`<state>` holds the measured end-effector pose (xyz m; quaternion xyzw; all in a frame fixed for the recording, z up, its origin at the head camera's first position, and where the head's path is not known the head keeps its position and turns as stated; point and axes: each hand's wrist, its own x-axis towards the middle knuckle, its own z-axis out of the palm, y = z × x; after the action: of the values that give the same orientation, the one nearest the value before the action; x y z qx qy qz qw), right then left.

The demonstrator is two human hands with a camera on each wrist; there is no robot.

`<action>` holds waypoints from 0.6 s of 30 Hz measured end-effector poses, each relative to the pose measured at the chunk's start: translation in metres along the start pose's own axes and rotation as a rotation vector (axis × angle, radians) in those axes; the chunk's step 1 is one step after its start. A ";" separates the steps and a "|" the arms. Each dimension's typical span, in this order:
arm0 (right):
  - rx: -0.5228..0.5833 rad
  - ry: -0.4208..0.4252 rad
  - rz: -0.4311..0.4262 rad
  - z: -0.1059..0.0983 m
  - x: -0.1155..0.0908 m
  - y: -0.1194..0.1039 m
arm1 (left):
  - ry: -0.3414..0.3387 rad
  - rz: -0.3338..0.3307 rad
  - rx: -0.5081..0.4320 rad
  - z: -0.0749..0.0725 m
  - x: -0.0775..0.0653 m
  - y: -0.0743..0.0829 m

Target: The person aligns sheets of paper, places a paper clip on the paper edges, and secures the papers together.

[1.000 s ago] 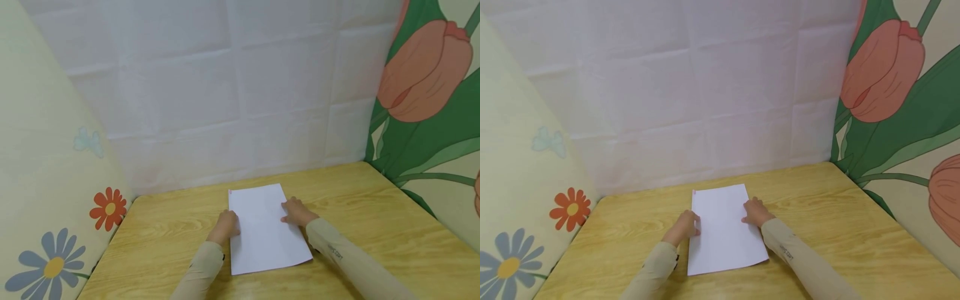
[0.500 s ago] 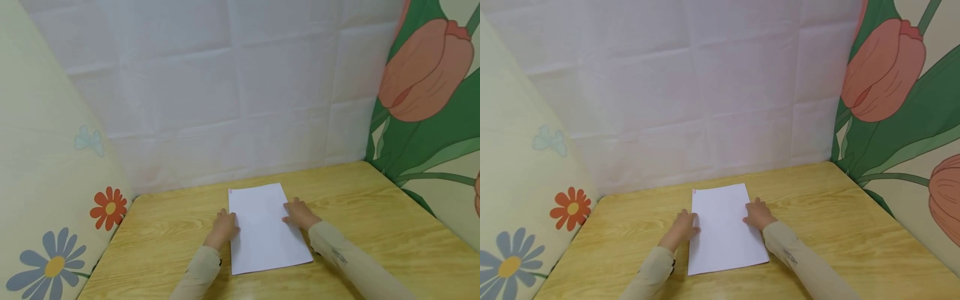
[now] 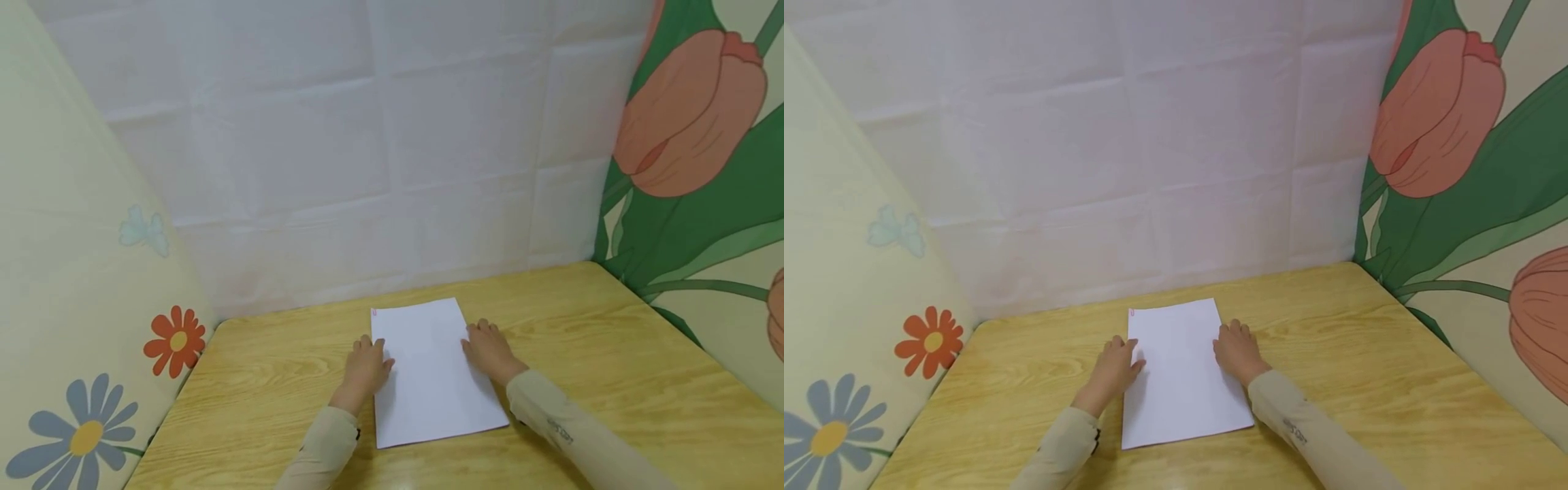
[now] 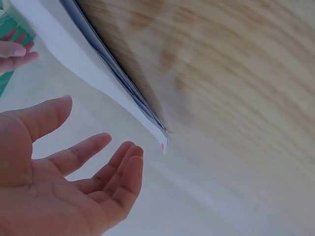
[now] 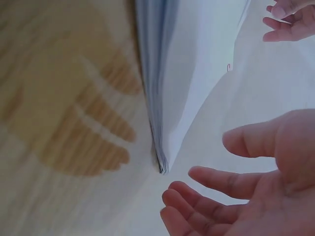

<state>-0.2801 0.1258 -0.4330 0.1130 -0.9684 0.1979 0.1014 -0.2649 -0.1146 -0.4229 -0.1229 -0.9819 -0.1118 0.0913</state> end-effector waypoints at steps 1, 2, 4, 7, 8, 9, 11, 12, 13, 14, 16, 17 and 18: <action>-0.004 0.010 0.000 0.000 0.000 -0.001 | 0.008 -0.002 -0.004 0.000 0.000 0.001; -0.008 0.019 0.000 0.000 0.000 -0.002 | 0.018 -0.003 -0.006 -0.001 0.000 0.001; -0.010 0.034 0.000 -0.001 0.000 -0.004 | 0.030 -0.009 -0.009 -0.002 -0.001 0.003; -0.008 0.051 -0.001 -0.002 -0.001 -0.006 | 0.043 -0.021 -0.005 -0.002 -0.001 0.005; -0.006 0.058 -0.002 -0.002 -0.001 -0.007 | 0.052 -0.024 -0.007 -0.002 -0.001 0.005; -0.004 0.065 -0.004 -0.003 -0.002 -0.009 | 0.058 -0.027 -0.011 -0.002 -0.001 0.006; -0.001 0.084 -0.006 -0.003 -0.002 -0.010 | 0.082 -0.028 -0.014 -0.002 -0.001 0.006; 0.005 0.095 -0.007 -0.004 -0.002 -0.012 | 0.093 -0.029 -0.018 -0.002 -0.001 0.007; 0.007 0.102 -0.007 -0.004 -0.002 -0.013 | 0.104 -0.031 -0.019 -0.001 -0.002 0.008; 0.008 0.112 -0.009 -0.005 -0.002 -0.014 | 0.116 -0.031 -0.020 -0.001 -0.002 0.008; 0.013 0.122 -0.010 -0.006 -0.003 -0.017 | 0.138 -0.032 -0.017 0.000 -0.002 0.010; 0.018 0.125 -0.011 -0.007 -0.003 -0.018 | 0.152 -0.032 -0.016 0.000 -0.003 0.010; 0.017 0.124 -0.013 -0.007 -0.003 -0.019 | 0.166 -0.029 -0.012 0.000 -0.003 0.011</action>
<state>-0.2710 0.1120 -0.4206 0.1076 -0.9578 0.2121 0.1617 -0.2590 -0.1048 -0.4216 -0.0993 -0.9719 -0.1289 0.1702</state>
